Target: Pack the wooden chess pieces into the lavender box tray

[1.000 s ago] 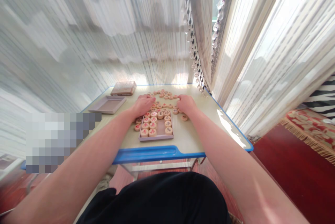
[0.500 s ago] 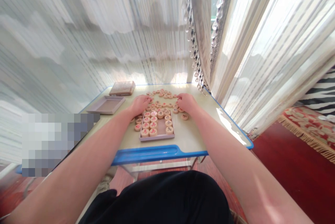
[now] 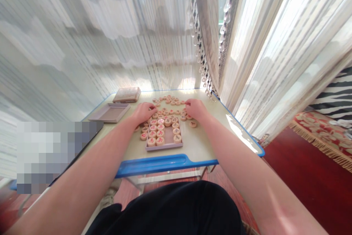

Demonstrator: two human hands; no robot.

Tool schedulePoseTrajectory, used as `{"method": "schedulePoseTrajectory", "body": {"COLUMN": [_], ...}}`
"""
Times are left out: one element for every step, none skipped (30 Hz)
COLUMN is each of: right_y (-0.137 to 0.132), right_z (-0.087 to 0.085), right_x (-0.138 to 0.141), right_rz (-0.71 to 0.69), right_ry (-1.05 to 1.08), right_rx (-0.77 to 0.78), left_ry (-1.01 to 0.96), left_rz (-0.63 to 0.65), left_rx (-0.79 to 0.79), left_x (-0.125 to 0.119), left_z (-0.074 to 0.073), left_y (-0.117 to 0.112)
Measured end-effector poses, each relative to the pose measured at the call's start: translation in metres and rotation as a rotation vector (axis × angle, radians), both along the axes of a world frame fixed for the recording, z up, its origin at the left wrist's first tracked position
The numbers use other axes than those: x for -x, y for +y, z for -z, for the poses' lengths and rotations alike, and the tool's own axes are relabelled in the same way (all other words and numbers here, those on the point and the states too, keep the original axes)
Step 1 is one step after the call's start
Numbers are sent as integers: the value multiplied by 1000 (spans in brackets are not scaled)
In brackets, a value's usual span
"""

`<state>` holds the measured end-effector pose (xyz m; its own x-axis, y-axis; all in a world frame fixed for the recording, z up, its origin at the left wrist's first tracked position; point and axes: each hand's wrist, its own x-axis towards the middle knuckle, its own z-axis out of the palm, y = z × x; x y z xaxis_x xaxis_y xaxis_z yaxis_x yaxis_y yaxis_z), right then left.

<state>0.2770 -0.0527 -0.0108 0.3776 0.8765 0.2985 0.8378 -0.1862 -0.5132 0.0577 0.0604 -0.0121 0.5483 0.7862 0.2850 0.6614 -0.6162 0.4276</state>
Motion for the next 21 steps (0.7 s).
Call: {"method": "schedulePoseTrajectory", "body": {"right_y": [0, -1, -1, -2, -4, -6, -8, -10, -12, -15, -16, -18, -19, -19, -20, -20, -20, -20, -20, -21, -21], "right_z": [-1, -1, -2, -2, -3, -3, -4, -4, -5, -5, -5, -6, -6, -6, -6, -6, -6, -5, -5, -5, -4], "right_x": [1, 2, 5, 8, 12, 17, 23, 29, 34, 39, 44, 47, 49, 50, 50, 50, 49, 48, 48, 47, 47], "right_rz": [-5, -14, -28, -52, -90, -143, -207, -276, -343, -395, -437, -465, -482, -492, -497, -502, -507, -514, -524, -534, -542], "right_ry": [-4, -17, -40, -71, -103, -134, -157, -172, -185, -194, -201, -203, -200, -195, -189, -185, -184, -185, -187, -189, -190], "right_rx": [-7, -24, -58, -109, -173, -242, -308, -361, -397, -421, -439, -450, -459, -467, -472, -472, -467, -458, -450, -445, -447], "left_ry": [5, 10, 3, -31, -79, -140, -209, -285, -364, -429, -478, -512, -532, -544, -550, -548, -540, -527, -511, -496, -483], "left_rz": [-21, -40, -54, -60, -58, -45, -20, 21, 88, 164, 228, 281, 317, 338, 349, 354, 356, 357, 357, 354, 352], "left_rx": [-12, -29, -43, -40, -31, -11, 22, 74, 157, 254, 348, 435, 509, 565, 606, 632, 643, 644, 640, 632, 623], "left_x": [0, -1, -1, -2, -3, -4, -5, -5, -6, -6, -6, -6, -6, -6, -6, -6, -6, -6, -6, -6, -6], "left_z": [0, 0, -1, -2, -4, -6, -8, -10, -12, -14, -16, -18, -20, -21, -23, -24, -25, -26, -26, -27, -28], "left_y": [0, -1, -2, -4, -6, -9, -13, -18, -22, -27, -32, -36, -40, -43, -46, -48, -49, -50, -51, -52, -52]}}
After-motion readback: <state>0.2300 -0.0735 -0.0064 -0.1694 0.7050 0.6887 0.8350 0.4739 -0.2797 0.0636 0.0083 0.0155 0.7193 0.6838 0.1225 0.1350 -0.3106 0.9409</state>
